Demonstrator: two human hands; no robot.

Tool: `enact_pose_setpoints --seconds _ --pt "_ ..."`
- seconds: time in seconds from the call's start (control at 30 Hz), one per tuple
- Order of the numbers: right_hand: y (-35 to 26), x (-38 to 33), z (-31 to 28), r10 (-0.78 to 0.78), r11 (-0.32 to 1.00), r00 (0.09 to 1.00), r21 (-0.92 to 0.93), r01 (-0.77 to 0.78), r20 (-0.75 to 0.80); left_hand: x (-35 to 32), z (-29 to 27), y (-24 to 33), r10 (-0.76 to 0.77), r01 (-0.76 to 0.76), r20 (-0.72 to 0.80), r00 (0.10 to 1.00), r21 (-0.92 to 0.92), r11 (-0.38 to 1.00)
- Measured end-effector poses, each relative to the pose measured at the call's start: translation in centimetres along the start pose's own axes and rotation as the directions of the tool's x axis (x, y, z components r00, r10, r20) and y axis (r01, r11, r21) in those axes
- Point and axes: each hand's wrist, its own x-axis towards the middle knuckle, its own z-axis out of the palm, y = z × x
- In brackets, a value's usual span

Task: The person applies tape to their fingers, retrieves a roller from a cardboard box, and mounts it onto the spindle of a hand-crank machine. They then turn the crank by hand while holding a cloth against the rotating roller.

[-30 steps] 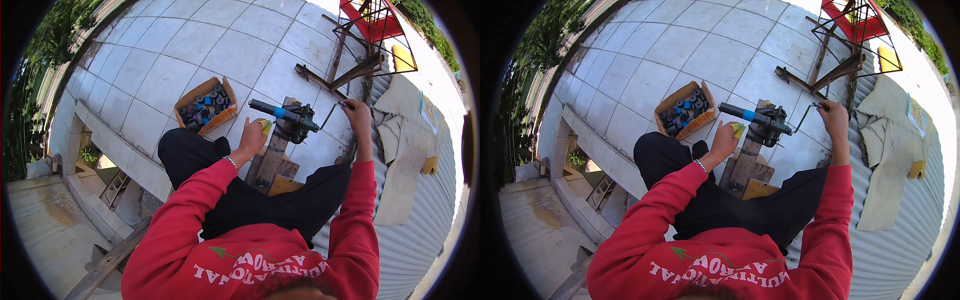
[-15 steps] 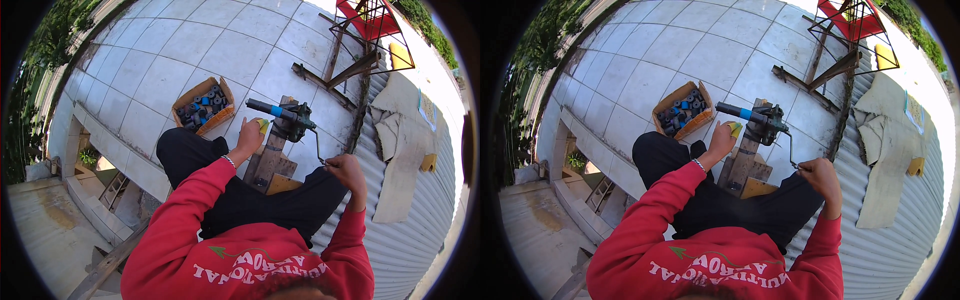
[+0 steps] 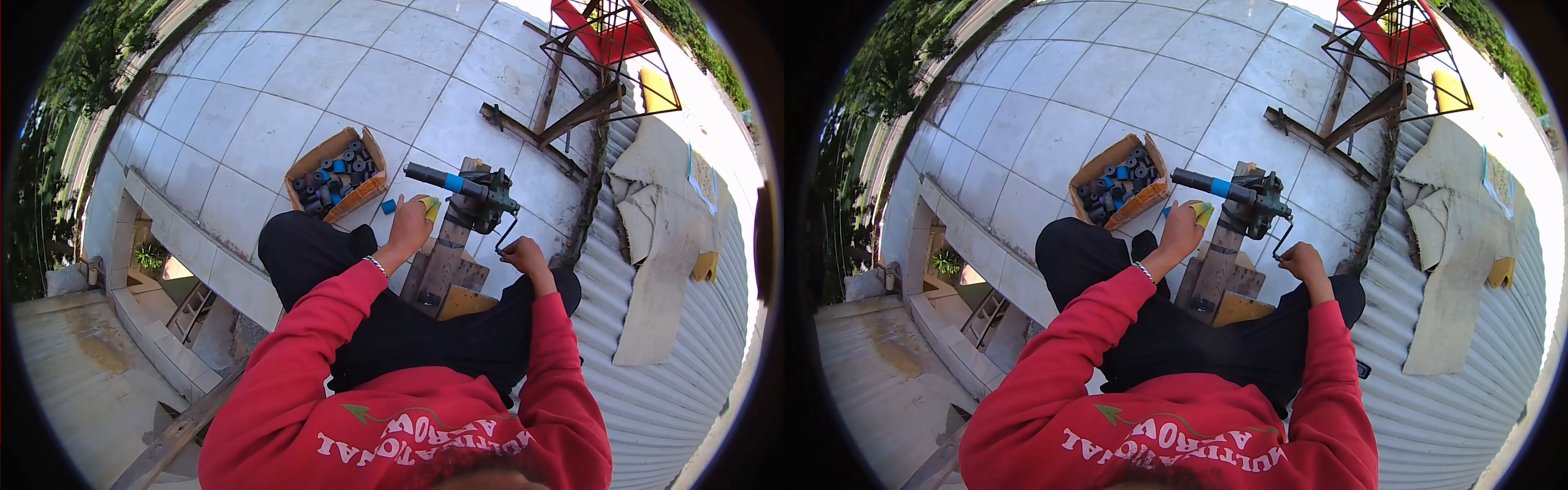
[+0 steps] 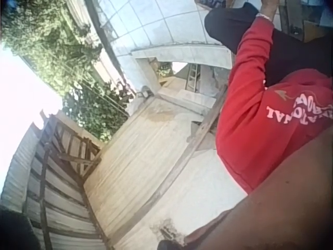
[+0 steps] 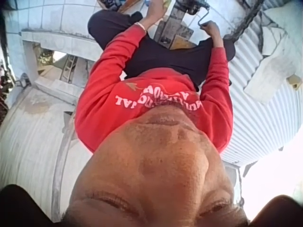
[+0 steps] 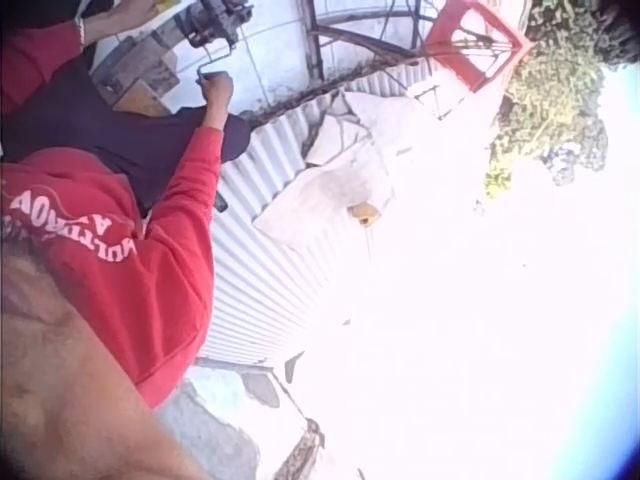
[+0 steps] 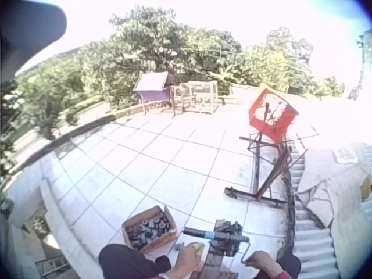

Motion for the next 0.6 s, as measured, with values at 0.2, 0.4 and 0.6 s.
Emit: enact_pose_setpoints --seconds 0.2,0.4,0.6 --pt "1.4 6.8 -1.3 0.042 0.999 0.996 -0.031 -0.045 -0.076 0.2 -0.1 -0.2 -0.014 0.015 0.021 1.0 -0.016 1.0" --pt "1.1 10.9 -5.2 0.068 0.994 0.969 -0.069 -0.087 -0.237 0.2 0.0 -0.1 -0.016 0.016 -0.011 1.0 -0.022 1.0" --pt "0.0 12.2 -9.8 0.021 0.997 0.917 -0.062 -0.05 -0.399 0.2 0.1 -0.2 0.002 -0.002 -0.022 1.0 -0.018 1.0"
